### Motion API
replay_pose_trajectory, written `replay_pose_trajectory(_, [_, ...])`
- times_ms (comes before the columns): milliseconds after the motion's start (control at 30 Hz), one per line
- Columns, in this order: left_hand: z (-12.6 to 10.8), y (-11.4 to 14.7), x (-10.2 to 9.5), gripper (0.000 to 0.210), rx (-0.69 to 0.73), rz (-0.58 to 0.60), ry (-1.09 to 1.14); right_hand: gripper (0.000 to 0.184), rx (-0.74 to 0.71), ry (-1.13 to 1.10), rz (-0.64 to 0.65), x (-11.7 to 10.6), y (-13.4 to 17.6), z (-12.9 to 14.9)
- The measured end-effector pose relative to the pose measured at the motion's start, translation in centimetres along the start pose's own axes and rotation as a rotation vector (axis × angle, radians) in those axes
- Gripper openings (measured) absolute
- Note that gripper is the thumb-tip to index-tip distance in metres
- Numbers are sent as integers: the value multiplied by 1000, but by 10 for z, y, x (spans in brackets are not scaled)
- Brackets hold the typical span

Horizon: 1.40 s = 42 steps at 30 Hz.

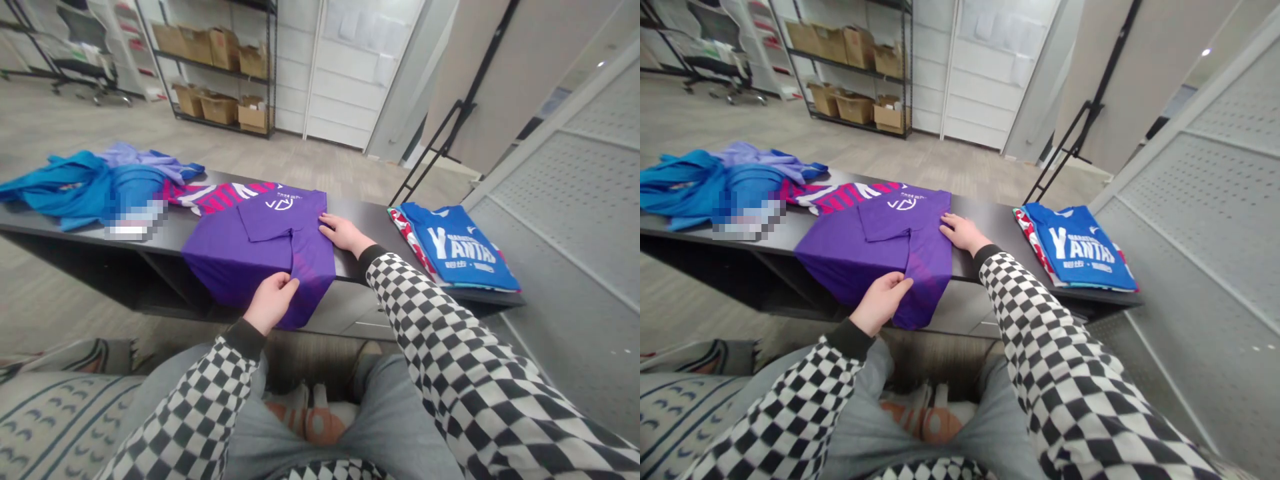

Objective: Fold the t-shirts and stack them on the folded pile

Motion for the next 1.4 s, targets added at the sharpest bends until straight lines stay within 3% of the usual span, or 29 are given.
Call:
replay_pose_trajectory(133, [4, -3, -12, 30, -64, -32, 7, 61, -10, 29, -12, 1, -2, 1])
replay_pose_trajectory(233, [10, -6, -8, 20, -100, 41, -47, 63, -17, 42, -28, 0, -2, 5])
replay_pose_trajectory(300, [12, -7, -5, 16, -99, 104, -211, 62, -17, 51, -28, 0, -2, 7])
replay_pose_trajectory(467, [17, -7, -8, 32, -91, 229, -856, 57, 1, 78, -14, -1, -1, 8])
replay_pose_trajectory(600, [23, -4, -11, 36, -169, 341, -1059, 54, 3, 67, -42, -3, 1, 11])
replay_pose_trajectory(733, [13, 3, -6, 48, -157, 436, -1038, 54, 48, 49, -175, -13, 11, 16])
replay_pose_trajectory(867, [2, 17, 9, 41, -140, 561, -711, 51, 118, 103, -205, -27, 8, 18])
replay_pose_trajectory(967, [-8, 20, 17, 40, -63, 518, -579, 50, 153, 132, -175, -37, -11, 18])
replay_pose_trajectory(1067, [-20, 18, 22, 36, 69, 422, -589, 47, 187, 161, -101, -32, -35, 20])
replay_pose_trajectory(1167, [-28, 17, 25, 29, 160, 385, -639, 55, 200, 182, -27, -12, -46, 25])
replay_pose_trajectory(1300, [-26, 24, 33, 27, 173, 439, -761, 76, 237, 221, 46, 7, -38, 22])
replay_pose_trajectory(1400, [-21, 35, 43, 30, 159, 521, -872, 82, 281, 257, 89, 2, -27, 7])
Point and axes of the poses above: each hand's wrist, its own y-axis away from the middle knuckle, its own x-axis out of the palm, z = x × y, the point moved 6 cm from there along -y, towards the middle knuckle, and after that the axes turned 1 degree about -y, right-handed, at the moved point
